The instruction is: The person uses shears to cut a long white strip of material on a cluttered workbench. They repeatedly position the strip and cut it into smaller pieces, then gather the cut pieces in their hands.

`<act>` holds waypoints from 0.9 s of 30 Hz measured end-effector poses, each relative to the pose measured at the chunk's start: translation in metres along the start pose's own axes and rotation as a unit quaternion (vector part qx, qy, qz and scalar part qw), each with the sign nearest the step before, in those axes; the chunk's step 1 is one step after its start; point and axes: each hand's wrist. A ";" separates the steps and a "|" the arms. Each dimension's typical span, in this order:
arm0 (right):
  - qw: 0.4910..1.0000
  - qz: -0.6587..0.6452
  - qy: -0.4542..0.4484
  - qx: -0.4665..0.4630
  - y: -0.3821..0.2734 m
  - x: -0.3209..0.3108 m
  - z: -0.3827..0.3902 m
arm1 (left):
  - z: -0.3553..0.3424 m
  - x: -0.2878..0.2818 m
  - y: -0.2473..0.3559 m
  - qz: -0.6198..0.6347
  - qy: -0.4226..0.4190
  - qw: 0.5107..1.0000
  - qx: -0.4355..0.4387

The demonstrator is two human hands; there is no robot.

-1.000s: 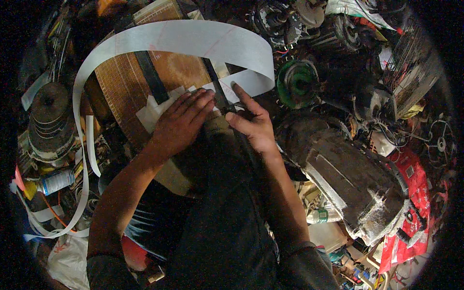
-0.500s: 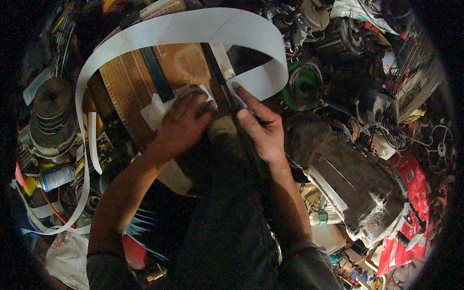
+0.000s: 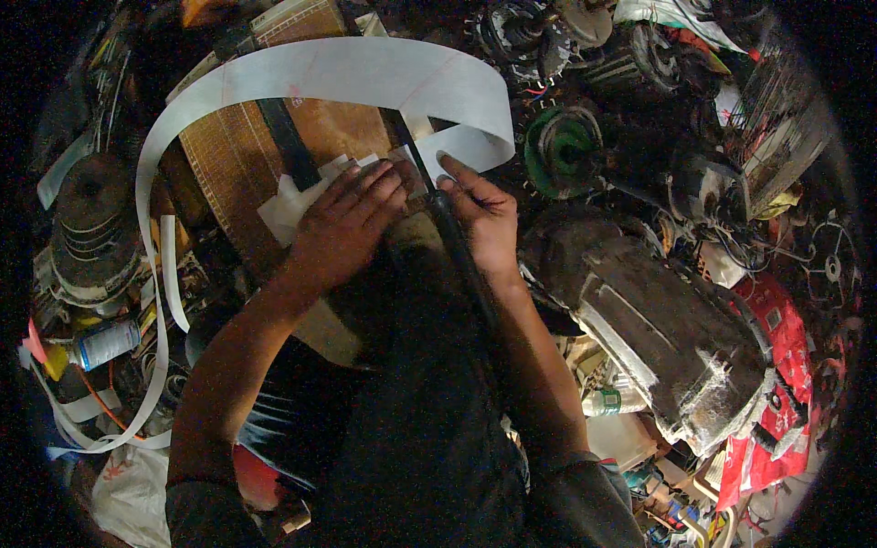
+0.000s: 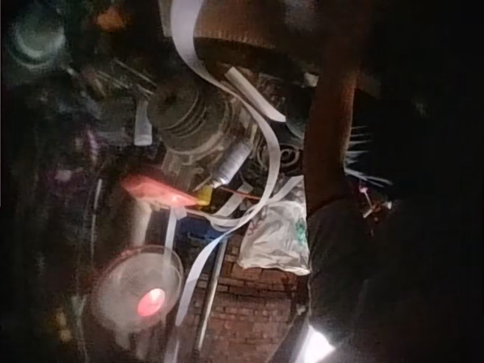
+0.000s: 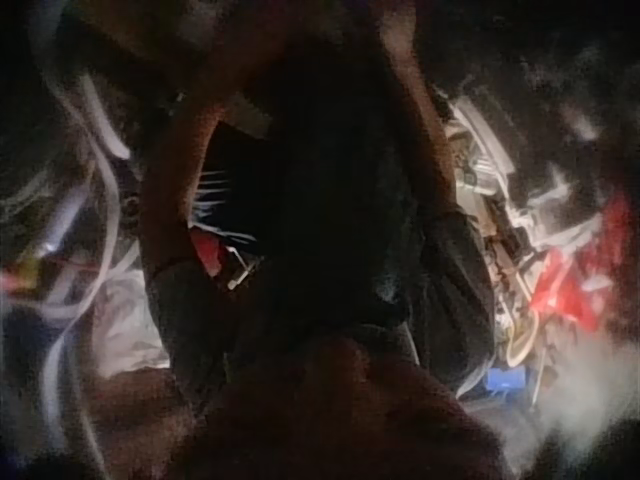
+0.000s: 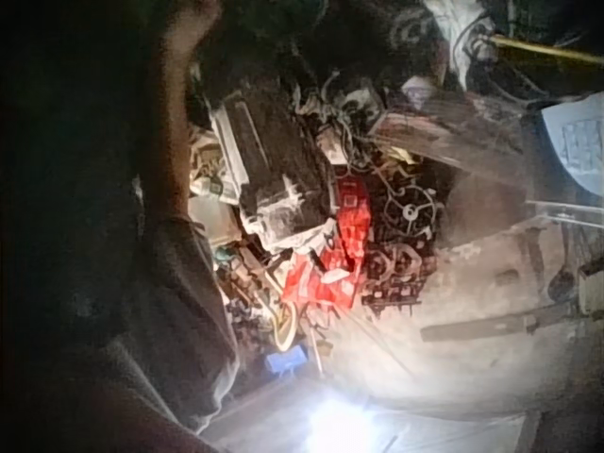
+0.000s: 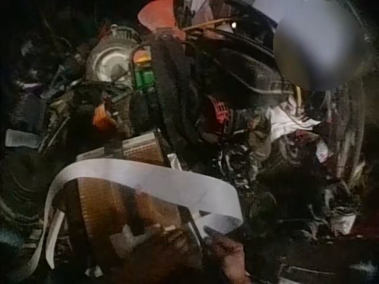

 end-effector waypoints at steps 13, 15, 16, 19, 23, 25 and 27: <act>1.000 -0.001 0.004 -0.016 0.003 0.005 0.002 | 0.000 0.000 -0.001 0.046 0.016 0.999 0.000; 1.000 -0.006 0.003 -0.011 0.003 0.005 0.002 | 0.001 0.001 -0.002 0.054 0.013 0.998 0.000; 1.000 -0.011 0.000 -0.003 0.003 0.004 0.002 | 0.001 0.001 -0.002 0.058 0.012 0.998 0.000; 1.000 0.007 -0.005 -0.004 0.006 -0.003 0.001 | 0.000 -0.001 -0.001 0.052 0.017 0.999 -0.002; 0.994 -0.052 -0.094 -0.029 -0.010 -0.015 0.010 | 0.001 0.001 -0.001 0.053 0.005 0.999 0.000; 0.988 -0.024 -0.150 -0.015 -0.024 -0.013 0.015 | 0.005 0.001 -0.001 0.055 -0.007 0.998 -0.006; 0.991 0.040 -0.124 -0.013 -0.032 0.000 0.016 | 0.003 0.000 -0.001 0.053 0.001 0.999 -0.006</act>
Point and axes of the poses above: each hand's wrist, its own z-axis away from the middle knuckle, its own x-axis out of the palm, y = z × x, and after that the axes turned 2 degrees about -y, right-handed
